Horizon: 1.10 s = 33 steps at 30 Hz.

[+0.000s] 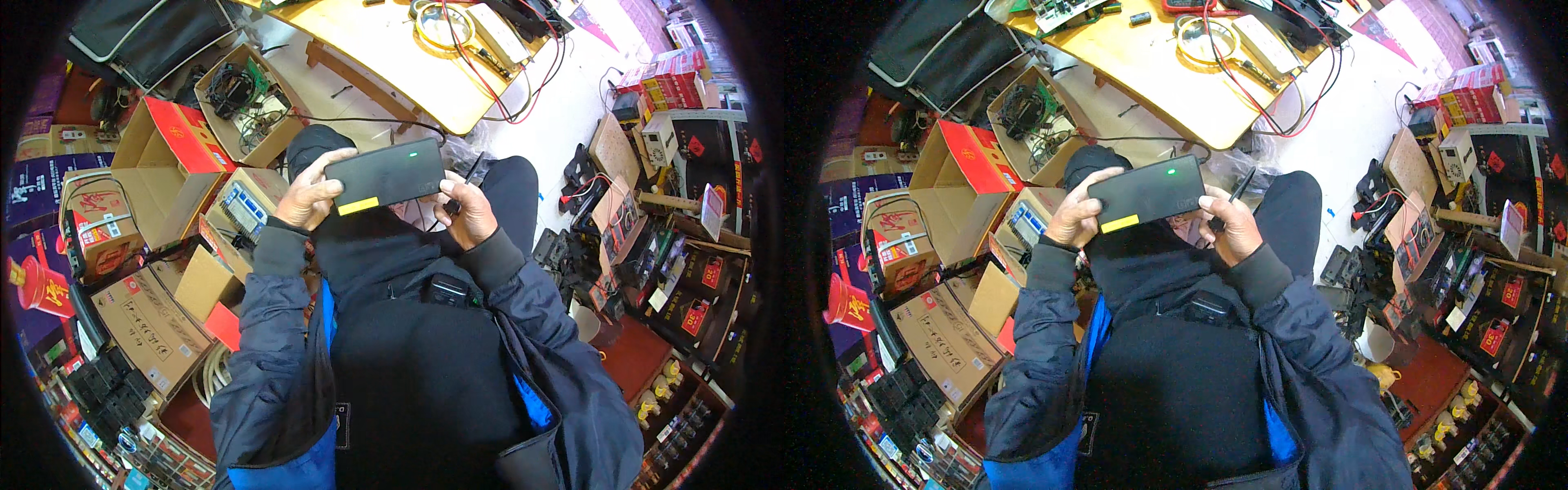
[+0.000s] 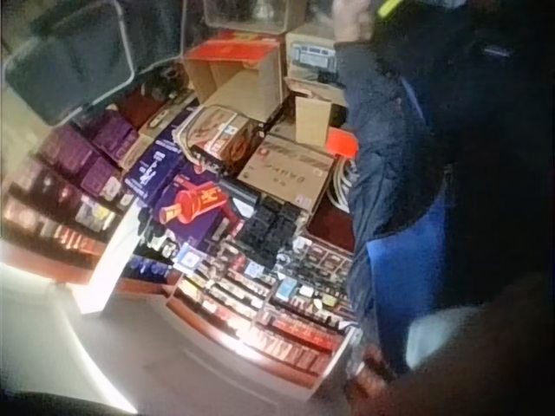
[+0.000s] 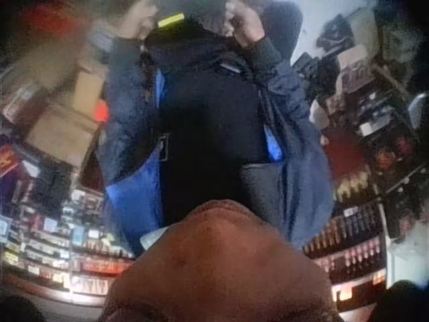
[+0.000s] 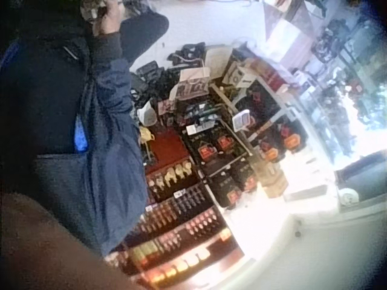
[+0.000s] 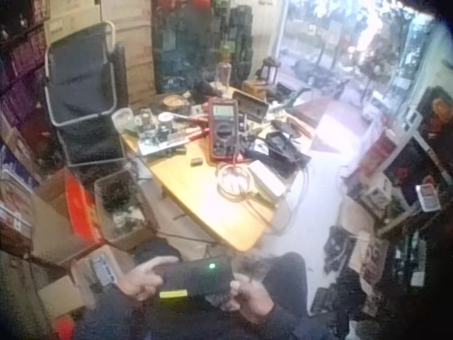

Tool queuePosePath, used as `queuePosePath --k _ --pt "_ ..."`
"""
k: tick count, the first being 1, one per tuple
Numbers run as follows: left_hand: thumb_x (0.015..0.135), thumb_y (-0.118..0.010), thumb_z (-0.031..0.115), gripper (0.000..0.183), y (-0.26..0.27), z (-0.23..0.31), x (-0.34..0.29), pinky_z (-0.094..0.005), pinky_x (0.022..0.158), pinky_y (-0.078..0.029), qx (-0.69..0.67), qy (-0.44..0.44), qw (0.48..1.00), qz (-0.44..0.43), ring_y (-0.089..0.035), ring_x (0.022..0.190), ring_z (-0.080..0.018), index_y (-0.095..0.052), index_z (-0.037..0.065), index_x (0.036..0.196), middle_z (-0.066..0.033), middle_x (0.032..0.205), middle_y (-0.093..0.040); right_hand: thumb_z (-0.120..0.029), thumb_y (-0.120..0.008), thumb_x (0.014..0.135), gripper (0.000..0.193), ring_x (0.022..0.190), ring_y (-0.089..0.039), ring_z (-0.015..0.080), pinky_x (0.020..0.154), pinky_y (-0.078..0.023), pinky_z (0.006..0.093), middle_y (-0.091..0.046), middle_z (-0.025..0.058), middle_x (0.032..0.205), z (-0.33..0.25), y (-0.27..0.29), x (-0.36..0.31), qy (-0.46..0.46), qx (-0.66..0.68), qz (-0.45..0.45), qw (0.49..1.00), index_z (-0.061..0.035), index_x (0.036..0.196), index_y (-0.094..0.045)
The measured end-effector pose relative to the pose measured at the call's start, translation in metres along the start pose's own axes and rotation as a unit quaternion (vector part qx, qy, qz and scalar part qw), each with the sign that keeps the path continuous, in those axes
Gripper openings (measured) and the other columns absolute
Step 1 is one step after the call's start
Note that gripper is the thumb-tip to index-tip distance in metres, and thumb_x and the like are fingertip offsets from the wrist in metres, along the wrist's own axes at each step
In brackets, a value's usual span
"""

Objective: The person uses a multimeter to test a small cylindrical battery, then retrieves a black power bank from a cardboard box and connects it to a power source. The person continues to connect and test various cables and adapters on the floor.

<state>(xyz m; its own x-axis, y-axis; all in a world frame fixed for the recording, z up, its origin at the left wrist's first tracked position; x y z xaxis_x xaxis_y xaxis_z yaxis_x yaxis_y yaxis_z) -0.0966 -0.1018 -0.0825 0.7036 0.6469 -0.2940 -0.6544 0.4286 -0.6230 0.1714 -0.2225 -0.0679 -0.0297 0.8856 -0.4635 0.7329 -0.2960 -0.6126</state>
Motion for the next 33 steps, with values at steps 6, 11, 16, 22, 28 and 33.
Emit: queuePosePath --k 6,11,16,22,28,33 --pt "0.091 -0.078 0.016 0.064 -0.001 -0.024 0.006 -0.0376 0.108 -0.052 -0.016 -0.009 0.995 0.095 -0.065 0.119 -0.0246 -0.049 -0.003 0.145 -0.0166 0.129 -0.065 -0.019 -0.067 0.092 0.048 0.085 -0.055 0.0063 0.056 -0.041 0.0202 -0.067 0.0037 0.106 -0.001 0.007 0.002 -0.021 -0.01 -0.023 0.999 0.0053 0.133 -0.06" --pt "0.091 -0.078 0.016 0.062 0.005 -0.026 0.007 -0.0383 0.108 -0.051 -0.008 -0.005 0.996 0.09 -0.064 0.119 -0.025 -0.051 -0.003 0.144 -0.0163 0.129 -0.064 -0.018 -0.068 0.092 0.05 0.091 -0.06 0.0101 0.057 -0.042 0.0214 -0.069 0.007 0.112 0.0 0.01 0.005 -0.029 0.006 -0.051 0.998 0.0054 0.135 -0.059" --pt "0.089 -0.08 0.017 0.064 0.005 -0.028 0.007 -0.0382 0.108 -0.051 0.003 -0.006 0.996 0.089 -0.064 0.119 -0.0252 -0.052 -0.002 0.143 -0.016 0.13 -0.064 -0.017 -0.068 0.091 0.049 0.09 -0.06 0.0107 0.057 -0.042 0.0222 -0.068 0.0056 0.108 0.001 0.011 0.001 -0.032 -0.017 -0.011 0.999 0.004 0.135 -0.06" --pt "0.086 -0.082 0.017 0.066 0.003 -0.027 0.005 -0.0377 0.109 -0.05 0.013 -0.013 0.996 0.085 -0.063 0.12 -0.0257 -0.053 -0.002 0.143 -0.0163 0.131 -0.064 -0.016 -0.069 0.09 0.048 0.084 -0.055 0.0081 0.057 -0.04 0.0213 -0.064 0.0028 0.1 0.002 0.012 0.003 -0.04 -0.002 -0.04 0.998 0.0019 0.134 -0.06" --pt "0.086 -0.082 0.018 0.067 0.003 -0.027 0.004 -0.0372 0.109 -0.049 0.019 -0.015 0.996 0.083 -0.063 0.12 -0.0254 -0.053 -0.002 0.143 -0.016 0.13 -0.063 -0.016 -0.07 0.089 0.048 0.083 -0.054 0.0076 0.057 -0.04 0.0213 -0.063 0.0024 0.099 0.004 0.014 0.003 -0.035 -0.009 -0.039 0.999 0.0021 0.133 -0.061" --pt "0.086 -0.083 0.018 0.067 0.003 -0.028 0.003 -0.0368 0.109 -0.049 0.018 -0.014 0.996 0.083 -0.064 0.119 -0.025 -0.054 -0.002 0.143 -0.0156 0.129 -0.063 -0.017 -0.069 0.089 0.048 0.083 -0.053 0.0078 0.057 -0.04 0.0214 -0.063 0.0023 0.098 0.004 0.014 0.003 -0.034 -0.005 -0.05 0.998 0.0026 0.133 -0.061"
Point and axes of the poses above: each hand's wrist, its own x-axis towards the middle knuckle, its own y-axis out of the back of the hand, z = x × y, the point moved 1 cm from there along x, towards the middle knuckle
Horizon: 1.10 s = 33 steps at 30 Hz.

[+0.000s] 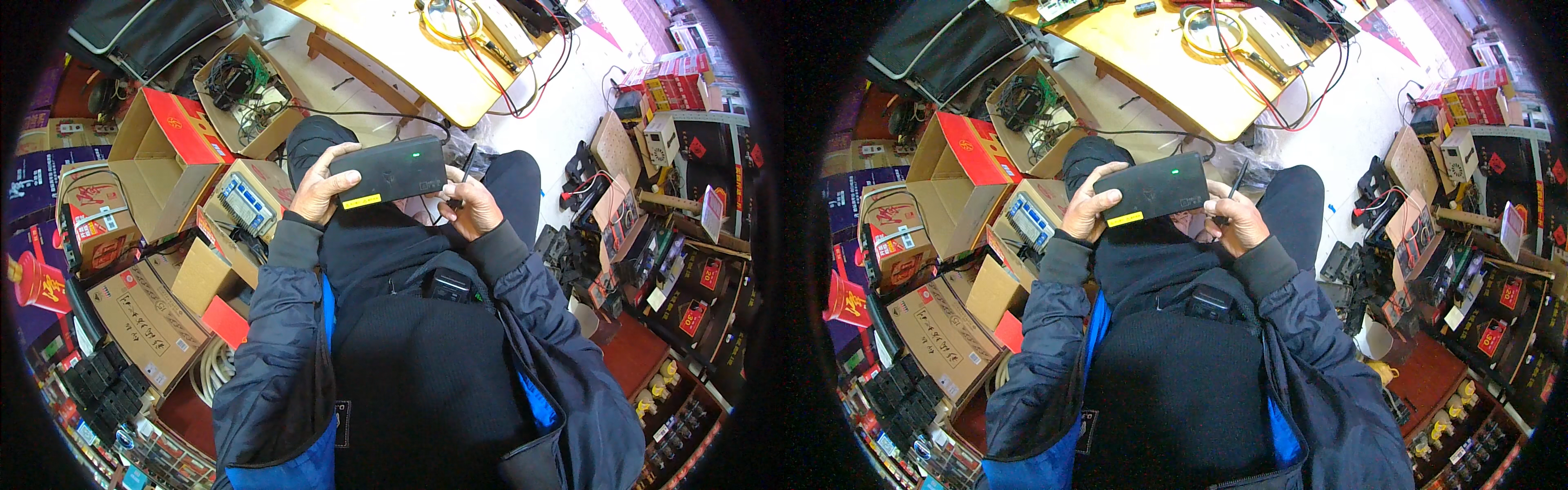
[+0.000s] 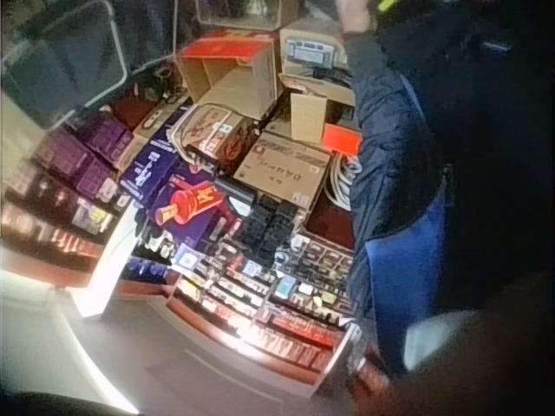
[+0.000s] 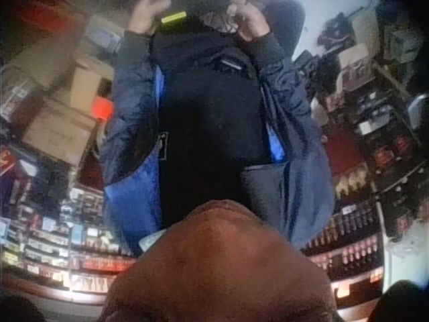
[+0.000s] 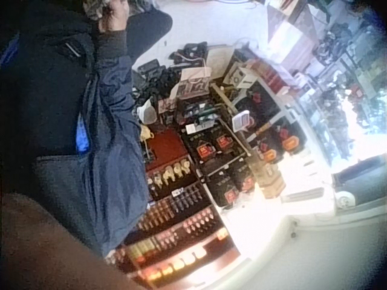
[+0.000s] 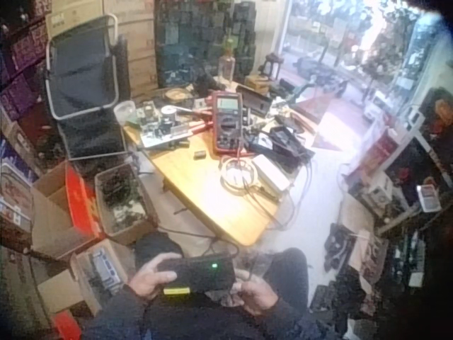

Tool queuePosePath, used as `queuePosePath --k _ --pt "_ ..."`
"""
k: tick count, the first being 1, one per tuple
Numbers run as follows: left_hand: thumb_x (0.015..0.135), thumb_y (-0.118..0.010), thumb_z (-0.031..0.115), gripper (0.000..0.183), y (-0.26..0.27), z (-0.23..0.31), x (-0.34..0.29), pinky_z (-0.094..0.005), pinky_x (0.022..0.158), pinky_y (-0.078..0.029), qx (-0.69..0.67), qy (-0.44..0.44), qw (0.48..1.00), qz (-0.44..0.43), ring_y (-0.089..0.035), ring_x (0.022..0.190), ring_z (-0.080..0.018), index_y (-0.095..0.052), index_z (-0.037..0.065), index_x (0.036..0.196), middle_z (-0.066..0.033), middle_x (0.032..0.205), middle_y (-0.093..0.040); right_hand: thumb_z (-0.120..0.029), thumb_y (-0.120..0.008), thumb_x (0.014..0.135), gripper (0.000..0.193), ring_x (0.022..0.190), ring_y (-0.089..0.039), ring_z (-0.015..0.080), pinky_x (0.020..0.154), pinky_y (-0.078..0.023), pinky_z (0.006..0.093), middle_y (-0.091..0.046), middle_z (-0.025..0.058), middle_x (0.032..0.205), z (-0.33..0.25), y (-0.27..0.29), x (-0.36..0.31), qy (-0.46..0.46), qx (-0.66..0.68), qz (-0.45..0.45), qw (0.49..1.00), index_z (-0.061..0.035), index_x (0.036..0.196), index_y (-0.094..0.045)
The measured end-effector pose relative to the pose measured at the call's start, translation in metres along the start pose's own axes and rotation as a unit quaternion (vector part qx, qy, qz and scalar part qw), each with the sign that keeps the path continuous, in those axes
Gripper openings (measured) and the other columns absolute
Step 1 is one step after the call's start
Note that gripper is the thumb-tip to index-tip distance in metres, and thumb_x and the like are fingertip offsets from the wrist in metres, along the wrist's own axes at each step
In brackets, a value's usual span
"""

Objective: The person uses a multimeter to test a small cylindrical battery, then retrieves a black power bank from a cardboard box and connects it to a power source. The person continues to connect and test various cables and adapters on the floor.

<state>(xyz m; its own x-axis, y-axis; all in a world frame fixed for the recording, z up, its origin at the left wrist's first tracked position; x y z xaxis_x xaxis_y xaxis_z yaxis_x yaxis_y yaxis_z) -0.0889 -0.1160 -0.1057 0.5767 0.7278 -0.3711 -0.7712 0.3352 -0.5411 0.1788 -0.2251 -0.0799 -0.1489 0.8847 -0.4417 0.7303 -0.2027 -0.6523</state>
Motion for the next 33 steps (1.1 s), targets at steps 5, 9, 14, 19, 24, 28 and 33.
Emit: queuePosePath --k 5,9,14,19,24,28,33 --pt "0.089 -0.081 0.02 0.063 0.0001 -0.0012 0.0016 -0.0364 0.108 -0.05 0.002 0.009 1.0 0.012 -0.064 0.118 -0.024 -0.055 -0.002 0.141 -0.0146 0.127 -0.065 -0.017 -0.069 0.089 0.046 0.087 -0.057 0.0091 0.056 -0.04 0.0217 -0.065 0.0031 0.1 0.0009 0.0016 -0.0014 -0.01 -0.006 0.03 0.999 0.002 0.13 -0.062" --pt "0.09 -0.08 0.02 0.061 0.0008 -0.0013 0.0031 -0.0362 0.108 -0.05 0.015 0.014 1.0 0.015 -0.064 0.118 -0.0238 -0.055 -0.003 0.14 -0.0148 0.128 -0.065 -0.017 -0.068 0.089 0.043 0.089 -0.059 0.0103 0.056 -0.04 0.0218 -0.066 0.0036 0.102 0.002 0.0036 -0.0008 -0.011 0.001 0.024 1.0 0.0012 0.128 -0.063" --pt "0.087 -0.081 0.019 0.063 0.0 0.0005 0.0002 -0.0364 0.109 -0.048 0.018 0.001 1.0 0.0 -0.063 0.119 -0.0247 -0.056 -0.003 0.141 -0.0156 0.129 -0.064 -0.017 -0.069 0.089 0.044 0.085 -0.056 0.0078 0.055 -0.04 0.021 -0.066 0.0028 0.101 0.0022 0.0054 -0.0004 -0.009 0.006 0.01 1.0 0.0011 0.129 -0.062" --pt "0.085 -0.081 0.019 0.065 -0.0016 0.0022 -0.0009 -0.0366 0.111 -0.047 0.03 0.004 1.0 -0.005 -0.063 0.121 -0.0254 -0.056 -0.002 0.141 -0.0157 0.131 -0.064 -0.015 -0.07 0.089 0.046 0.082 -0.054 0.0061 0.055 -0.04 0.0204 -0.067 0.003 0.104 0.0018 0.0049 -0.0019 -0.011 -0.001 0.019 1.0 0.0011 0.132 -0.06" --pt "0.084 -0.081 0.018 0.065 -0.0015 0.0025 -0.0015 -0.0361 0.111 -0.046 0.03 0.011 0.999 -0.004 -0.062 0.121 -0.025 -0.056 -0.001 0.142 -0.0152 0.131 -0.064 -0.014 -0.07 0.089 0.048 0.084 -0.057 0.0076 0.055 -0.041 0.0209 -0.068 0.0048 0.106 0.0004 0.0041 -0.0016 -0.012 -0.001 0.018 1.0 0.0005 0.133 -0.059" --pt "0.084 -0.081 0.016 0.065 -0.0017 0.001 -0.0015 -0.0357 0.111 -0.046 0.023 0.01 1.0 -0.004 -0.062 0.122 -0.0245 -0.056 -0.001 0.142 -0.0145 0.131 -0.064 -0.015 -0.07 0.09 0.046 0.091 -0.061 0.0107 0.055 -0.042 0.0214 -0.068 0.006 0.106 0.0016 0.0052 -0.0018 -0.007 -0.011 0.027 1.0 -0.0006 0.132 -0.06" --pt "0.083 -0.081 0.014 0.065 -0.0014 0.0027 -0.0037 -0.0365 0.111 -0.046 0.016 0.014 0.999 -0.028 -0.061 0.123 -0.0248 -0.056 -0.002 0.142 -0.0134 0.132 -0.064 -0.019 -0.072 0.09 0.044 0.093 -0.062 0.0124 0.056 -0.042 0.0217 -0.068 0.006 0.106 0.0031 0.006 -0.0022 -0.013 0.009 0.043 0.999 -0.0022 0.129 -0.061"
Point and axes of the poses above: each hand's wrist, its own x-axis towards the middle knuckle, its own y-axis out of the back of the hand, z = x × y, the point moved 1 cm from there along x, towards the middle knuckle
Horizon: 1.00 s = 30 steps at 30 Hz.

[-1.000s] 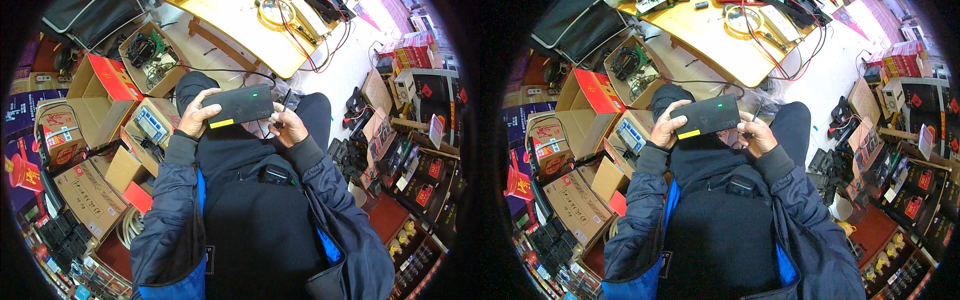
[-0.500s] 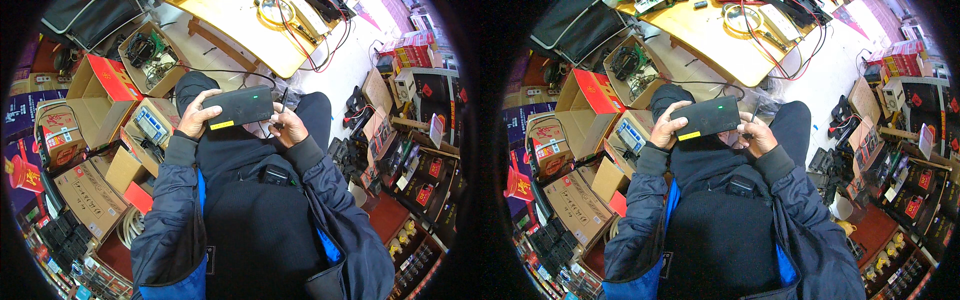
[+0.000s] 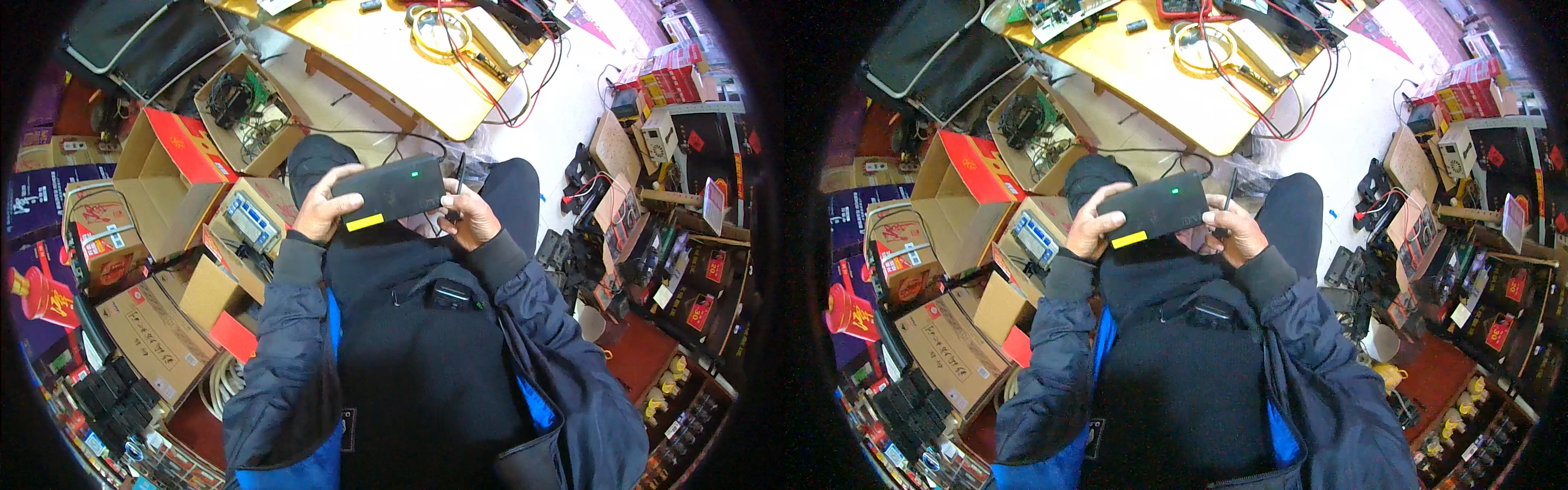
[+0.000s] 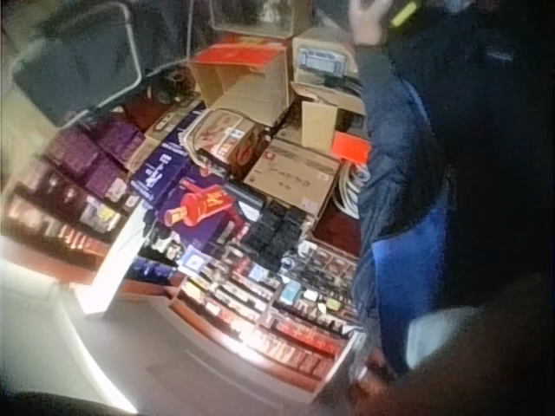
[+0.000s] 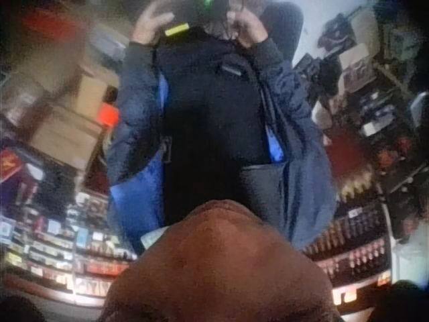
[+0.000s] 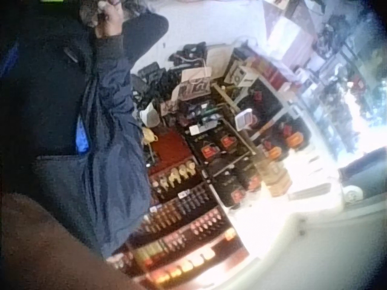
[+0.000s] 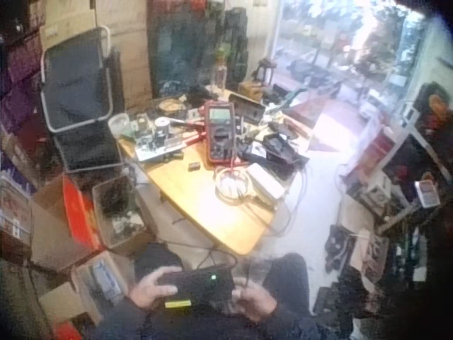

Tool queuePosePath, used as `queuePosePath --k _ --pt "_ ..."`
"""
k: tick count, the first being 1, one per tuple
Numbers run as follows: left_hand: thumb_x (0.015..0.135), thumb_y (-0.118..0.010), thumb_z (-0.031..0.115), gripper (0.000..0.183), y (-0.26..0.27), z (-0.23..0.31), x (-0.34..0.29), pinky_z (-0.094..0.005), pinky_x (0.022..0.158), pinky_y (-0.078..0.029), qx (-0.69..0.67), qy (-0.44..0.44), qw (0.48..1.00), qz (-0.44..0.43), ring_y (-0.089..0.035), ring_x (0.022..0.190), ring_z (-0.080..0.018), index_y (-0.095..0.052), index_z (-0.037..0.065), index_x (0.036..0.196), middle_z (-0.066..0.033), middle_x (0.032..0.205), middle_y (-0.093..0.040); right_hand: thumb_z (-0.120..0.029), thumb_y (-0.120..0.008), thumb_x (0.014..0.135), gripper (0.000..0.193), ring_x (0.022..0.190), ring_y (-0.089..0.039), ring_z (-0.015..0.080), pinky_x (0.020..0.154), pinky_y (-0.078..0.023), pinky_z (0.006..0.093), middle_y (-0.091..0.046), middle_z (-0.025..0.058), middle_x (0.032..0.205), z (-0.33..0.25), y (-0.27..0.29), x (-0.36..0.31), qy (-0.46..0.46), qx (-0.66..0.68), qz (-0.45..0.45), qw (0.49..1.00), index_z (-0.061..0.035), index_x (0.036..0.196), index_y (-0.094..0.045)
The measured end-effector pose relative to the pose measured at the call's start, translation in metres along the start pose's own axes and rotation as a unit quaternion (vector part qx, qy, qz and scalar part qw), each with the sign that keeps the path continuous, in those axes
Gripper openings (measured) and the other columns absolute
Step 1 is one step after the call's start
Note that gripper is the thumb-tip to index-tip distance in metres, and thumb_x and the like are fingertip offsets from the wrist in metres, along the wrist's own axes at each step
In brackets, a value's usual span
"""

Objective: The person uses a multimeter to test a small cylindrical battery, then retrieves a black power bank from a cardboard box and connects it to a power source. The person continues to connect and test various cables and adapters on the floor.

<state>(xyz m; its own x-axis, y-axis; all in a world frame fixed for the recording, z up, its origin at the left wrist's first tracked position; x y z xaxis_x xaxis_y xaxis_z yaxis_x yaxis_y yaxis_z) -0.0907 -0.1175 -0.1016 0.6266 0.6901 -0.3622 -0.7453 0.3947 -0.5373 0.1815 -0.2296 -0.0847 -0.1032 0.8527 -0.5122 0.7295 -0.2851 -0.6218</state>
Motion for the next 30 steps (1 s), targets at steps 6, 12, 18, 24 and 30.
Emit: queuePosePath --k 6,12,18,24,30 --pt "0.084 -0.078 0.015 0.068 -0.024 0.002 -0.003 -0.0337 0.11 -0.046 0.035 0.104 0.989 -0.1 -0.061 0.125 -0.0219 -0.053 -0.006 0.144 -0.0138 0.135 -0.065 -0.032 -0.07 0.093 0.038 0.066 -0.054 0.0087 0.049 -0.036 0.0209 -0.064 0.0026 0.089 -0.01 0.002 -0.011 0.061 -0.041 0.021 0.997 -0.0046 0.118 -0.061" --pt "0.082 -0.088 0.015 0.073 -0.087 0.02 -0.006 -0.0336 0.105 -0.049 0.14 0.168 0.951 -0.22 -0.064 0.118 -0.0202 -0.052 -0.003 0.144 -0.0114 0.128 -0.068 -0.048 -0.07 0.094 0.056 0.069 -0.059 0.0104 0.055 -0.044 0.0231 -0.07 0.0058 0.097 -0.021 0.021 -0.049 0.079 0.014 0.017 0.997 -0.0015 0.124 -0.063" --pt "0.073 -0.091 0.034 0.075 -0.151 0.083 -0.036 -0.0378 0.092 -0.054 0.438 -0.004 0.818 -0.373 -0.07 0.103 -0.0299 -0.062 -0.002 0.132 -0.0184 0.112 -0.071 -0.075 -0.044 0.101 0.094 0.076 -0.059 0.0127 0.052 -0.041 0.0213 -0.072 0.012 0.11 -0.034 0.005 -0.046 0.041 0.019 -0.092 0.995 0.0052 0.15 -0.047" --pt "0.072 -0.09 0.031 0.071 -0.178 0.11 -0.067 -0.0386 0.088 -0.057 0.444 -0.025 0.775 -0.449 -0.072 0.099 -0.0357 -0.063 0.001 0.131 -0.0201 0.111 -0.072 -0.027 -0.053 0.109 0.055 0.07 -0.057 0.0117 0.05 -0.042 0.0222 -0.072 0.0087 0.106 -0.05 -0.012 -0.056 0.113 0.179 -0.044 0.976 0.009 0.15 -0.045" --pt "0.063 -0.099 0.031 0.09 -0.136 0.122 -0.076 -0.0405 0.087 -0.059 0.329 -0.086 0.788 -0.513 -0.076 0.099 -0.0348 -0.061 -0.01 0.133 -0.0271 0.116 -0.073 -0.016 -0.062 0.102 0.033 0.064 -0.052 0.0094 0.047 -0.04 0.0235 -0.069 0.0044 0.093 -0.061 0.038 -0.089 0.239 0.258 0.019 0.936 0.0029 0.128 -0.06"
Point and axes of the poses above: each hand's wrist, its own x-axis towards the middle knuckle, its own y-axis out of the back of the hand, z = x × y, the point moved 1 cm from there along x, towards the middle knuckle
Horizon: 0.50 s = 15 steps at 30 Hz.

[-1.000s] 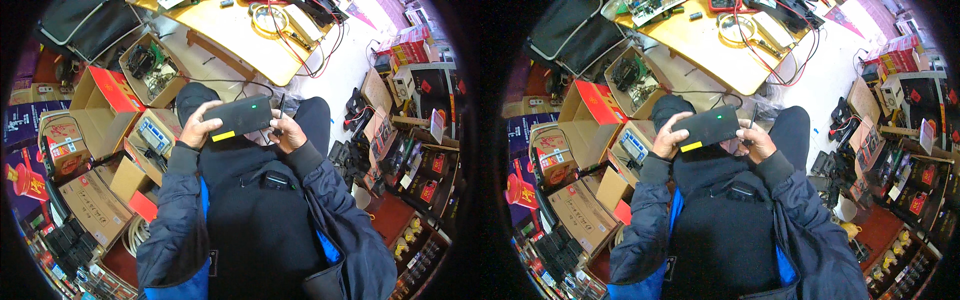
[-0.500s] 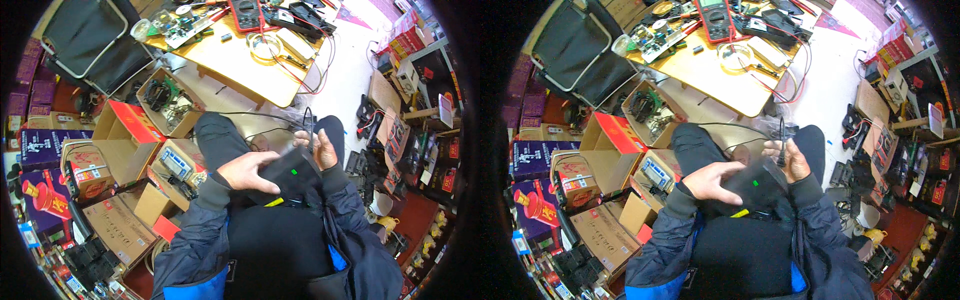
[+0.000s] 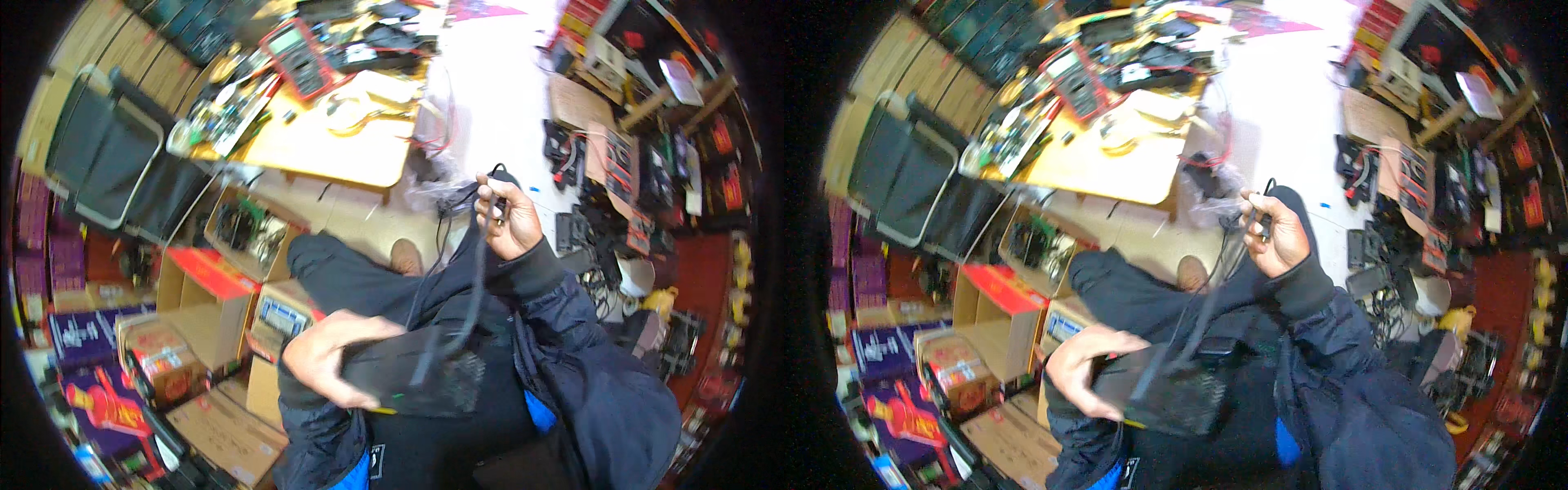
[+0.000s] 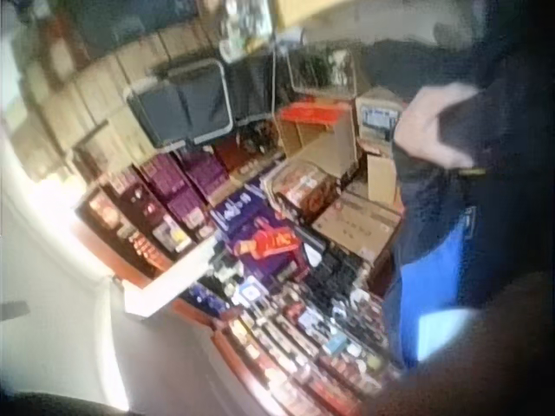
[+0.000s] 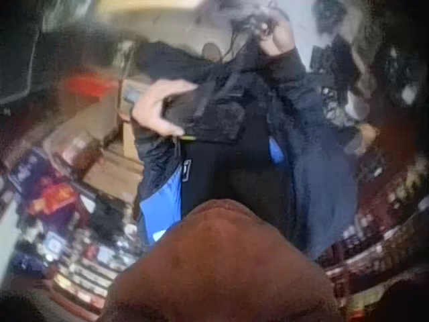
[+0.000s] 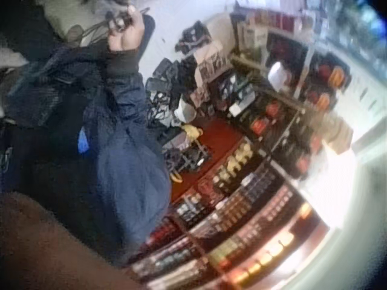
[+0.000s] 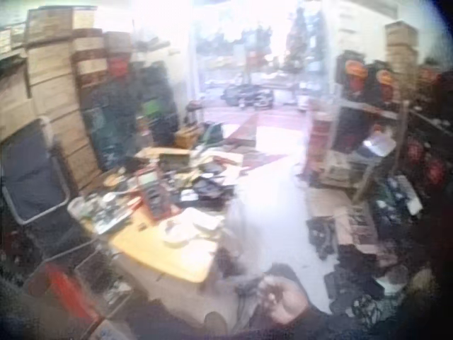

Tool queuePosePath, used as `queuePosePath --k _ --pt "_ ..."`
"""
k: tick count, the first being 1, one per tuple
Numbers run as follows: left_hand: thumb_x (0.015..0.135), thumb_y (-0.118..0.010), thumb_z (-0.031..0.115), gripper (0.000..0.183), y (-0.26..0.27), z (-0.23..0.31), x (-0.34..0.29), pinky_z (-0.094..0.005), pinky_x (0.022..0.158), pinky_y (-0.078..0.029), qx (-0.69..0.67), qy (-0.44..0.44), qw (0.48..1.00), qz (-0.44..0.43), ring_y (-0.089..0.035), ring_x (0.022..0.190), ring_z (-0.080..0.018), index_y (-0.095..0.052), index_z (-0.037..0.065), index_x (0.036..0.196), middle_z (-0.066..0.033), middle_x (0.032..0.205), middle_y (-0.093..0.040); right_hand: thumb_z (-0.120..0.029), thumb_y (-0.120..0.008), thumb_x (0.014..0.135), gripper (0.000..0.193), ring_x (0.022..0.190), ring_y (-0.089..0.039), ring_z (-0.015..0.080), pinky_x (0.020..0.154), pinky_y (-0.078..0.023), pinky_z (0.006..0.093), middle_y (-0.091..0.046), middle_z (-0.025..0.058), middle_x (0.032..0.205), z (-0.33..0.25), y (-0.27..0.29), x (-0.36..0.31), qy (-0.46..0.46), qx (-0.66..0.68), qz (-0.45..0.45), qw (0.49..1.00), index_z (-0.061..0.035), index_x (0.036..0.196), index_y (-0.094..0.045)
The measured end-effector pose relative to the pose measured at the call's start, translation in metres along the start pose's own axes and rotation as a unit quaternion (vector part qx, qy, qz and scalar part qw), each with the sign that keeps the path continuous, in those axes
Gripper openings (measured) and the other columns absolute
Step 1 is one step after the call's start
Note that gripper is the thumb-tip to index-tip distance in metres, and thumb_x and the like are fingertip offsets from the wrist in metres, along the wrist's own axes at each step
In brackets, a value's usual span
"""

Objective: The person uses a multimeter to test a small cylindrical battery, then retrieves a black power bank from a cardboard box and connects it to a power source. The person continues to connect and test various cables and adapters on the floor.

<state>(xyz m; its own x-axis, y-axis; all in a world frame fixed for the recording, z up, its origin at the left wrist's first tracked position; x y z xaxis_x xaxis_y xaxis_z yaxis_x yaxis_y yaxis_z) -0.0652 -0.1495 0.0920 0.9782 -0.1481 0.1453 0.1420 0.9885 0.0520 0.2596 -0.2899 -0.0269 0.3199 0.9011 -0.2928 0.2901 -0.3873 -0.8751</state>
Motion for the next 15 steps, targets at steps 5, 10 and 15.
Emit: queuePosePath --k 5,10,15 --pt "0.054 -0.1 0.03 0.088 -0.007 -0.04 -0.034 -0.0352 0.08 -0.057 -0.215 0.057 0.967 0.121 -0.075 0.091 -0.0275 -0.064 -0.014 0.122 -0.0214 0.108 -0.075 -0.018 -0.06 0.104 0.036 0.065 -0.053 0.0073 0.045 -0.039 0.0224 -0.068 0.0037 0.095 -0.07 0.057 -0.025 0.137 0.002 0.08 0.987 0.0042 0.132 -0.057" --pt "0.058 -0.093 0.035 0.077 -0.011 -0.051 -0.013 -0.0398 0.08 -0.058 -0.257 0.028 0.952 0.165 -0.076 0.091 -0.0315 -0.068 -0.01 0.115 -0.0212 0.103 -0.076 -0.024 -0.063 0.105 0.036 0.062 -0.049 0.0053 0.047 -0.034 0.0215 -0.064 -0.0012 0.088 -0.149 0.133 -0.055 0.253 -0.057 0.192 0.946 0.0041 0.127 -0.06" --pt "0.104 -0.06 0.016 0.022 -0.002 -0.048 0.041 -0.045 0.057 -0.06 -0.302 -0.195 0.933 -0.009 -0.074 0.068 -0.0385 -0.066 -0.003 0.113 -0.0277 0.087 -0.075 -0.026 -0.066 0.104 0.029 0.057 -0.039 0.0062 0.048 -0.032 0.0244 -0.055 -0.0058 0.075 -0.173 0.201 -0.097 0.277 -0.024 0.321 0.905 -0.0013 0.12 -0.062"
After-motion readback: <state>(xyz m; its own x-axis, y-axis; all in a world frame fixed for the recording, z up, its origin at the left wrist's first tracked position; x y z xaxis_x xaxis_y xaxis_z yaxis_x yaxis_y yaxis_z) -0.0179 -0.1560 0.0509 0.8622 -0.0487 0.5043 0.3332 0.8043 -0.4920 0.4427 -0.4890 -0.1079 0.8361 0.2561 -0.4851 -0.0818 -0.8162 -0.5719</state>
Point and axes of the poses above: each hand's wrist, its own x-axis towards the middle knuckle, its own y-axis out of the back of the hand, z = x × y, the point moved 1 cm from there along x, towards the middle knuckle
